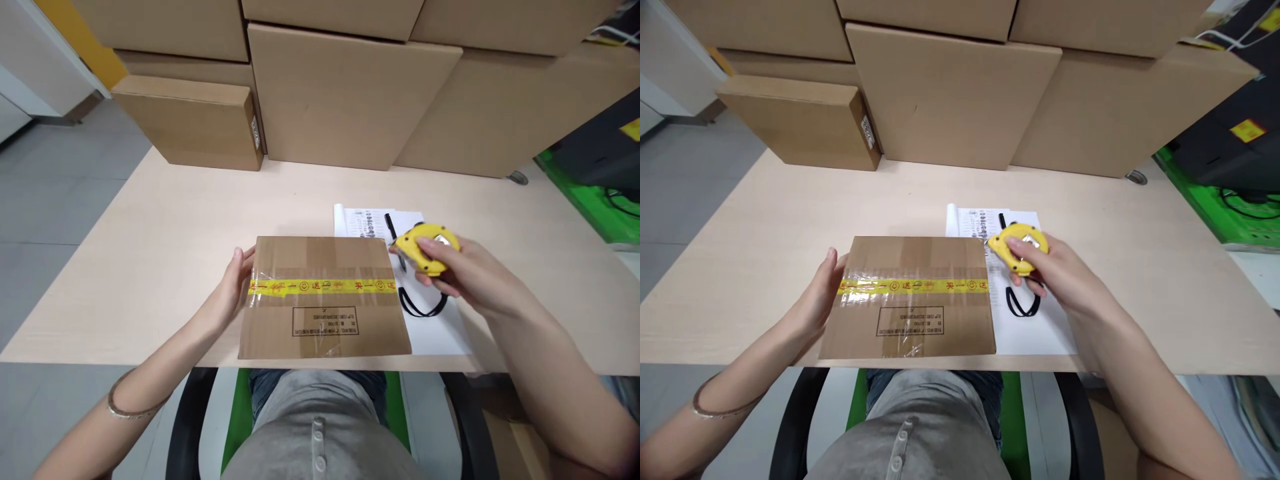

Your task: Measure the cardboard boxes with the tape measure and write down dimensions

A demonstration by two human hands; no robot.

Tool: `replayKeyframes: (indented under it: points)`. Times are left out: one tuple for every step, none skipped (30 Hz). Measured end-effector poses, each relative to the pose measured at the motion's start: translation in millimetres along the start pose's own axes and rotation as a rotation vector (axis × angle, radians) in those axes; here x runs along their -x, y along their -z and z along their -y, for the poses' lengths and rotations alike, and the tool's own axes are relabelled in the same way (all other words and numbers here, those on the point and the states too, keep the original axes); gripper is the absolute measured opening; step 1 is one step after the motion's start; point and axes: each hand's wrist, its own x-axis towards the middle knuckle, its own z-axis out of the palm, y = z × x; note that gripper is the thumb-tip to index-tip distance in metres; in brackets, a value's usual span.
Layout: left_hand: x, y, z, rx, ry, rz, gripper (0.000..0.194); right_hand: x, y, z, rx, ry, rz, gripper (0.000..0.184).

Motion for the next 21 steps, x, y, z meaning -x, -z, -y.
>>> replayKeyframes:
  points:
    - [2.0,-3.0,-3.1,0.012,0.019,-0.003,0.070,3.7,2.1,-4.0,-0.015,-0.023,0.064,0.042]
    - [3.7,-5.7,-6.6,0.030,0.029,-0.006,0.071,9.0,2.5,-6.7,-0.039,-0.016,0.098,0.041]
    - [4.9,-8.1,-10.3,0.056,0.022,-0.020,0.071,15.7,2.1,-8.1,-0.067,0.012,0.109,0.041]
    - [5.7,-10.5,-14.3,0.090,-0.003,-0.051,0.071,23.5,1.6,-8.7,-0.099,0.051,0.100,0.040]
    - [5.8,-12.7,-18.1,0.124,-0.048,-0.090,0.070,31.8,1.6,-8.9,-0.127,0.095,0.079,0.039]
    - [5.3,-14.8,-21.4,0.152,-0.111,-0.129,0.070,40.2,2.1,-9.4,-0.151,0.134,0.057,0.038]
    - [4.1,-16.8,-23.8,0.173,-0.197,-0.167,0.069,48.0,3.4,-10.6,-0.167,0.165,0.041,0.038]
    - [2.2,-18.6,-24.8,0.182,-0.295,-0.197,0.067,54.9,5.3,-12.9,-0.177,0.187,0.028,0.038]
    - [-0.2,-19.8,-24.2,0.174,-0.386,-0.210,0.063,60.5,7.5,-16.3,-0.181,0.201,0.018,0.038]
    - [-2.9,-20.4,-21.9,0.155,-0.465,-0.213,0.057,65.0,9.9,-20.4,-0.178,0.204,0.011,0.037]
    - [-5.8,-20.4,-18.1,0.133,-0.521,-0.210,0.050,68.4,12.4,-24.7,-0.162,0.192,0.019,0.036]
    - [-8.5,-19.6,-13.3,0.110,-0.546,-0.195,0.043,71.0,14.9,-28.5,-0.132,0.171,0.029,0.035]
    - [-10.7,-18.4,-8.1,0.098,-0.559,-0.169,0.040,73.0,17.2,-31.1,-0.089,0.151,0.028,0.033]
    - [-12.2,-16.8,-3.0,0.086,-0.558,-0.131,0.042,74.6,19.3,-31.9,-0.037,0.142,0.013,0.032]
    - [-13.1,-15.2,1.2,0.082,-0.562,-0.096,0.046,75.7,21.0,-30.5,0.024,0.157,-0.013,0.030]
    - [-13.4,-13.9,4.2,0.079,-0.565,-0.062,0.050,76.1,21.8,-26.6,0.088,0.200,-0.054,0.029]
    - [-13.4,-13.0,5.8,0.077,-0.568,-0.033,0.053,75.4,21.5,-20.2,0.146,0.276,-0.102,0.027]
    - [-13.3,-12.7,5.9,0.079,-0.572,-0.015,0.055,73.3,19.5,-11.4,0.199,0.372,-0.147,0.026]
    - [-13.2,-13.2,4.8,0.088,-0.572,-0.008,0.053,69.3,15.3,-0.5,0.246,0.473,-0.164,0.028]
    - [-13.2,-14.3,2.8,0.103,-0.567,-0.006,0.051,63.3,8.6,12.1,0.288,0.564,-0.147,0.032]
    - [-13.5,-16.2,0.3,0.125,-0.557,-0.007,0.050,55.3,-0.8,25.9,0.327,0.652,-0.108,0.038]
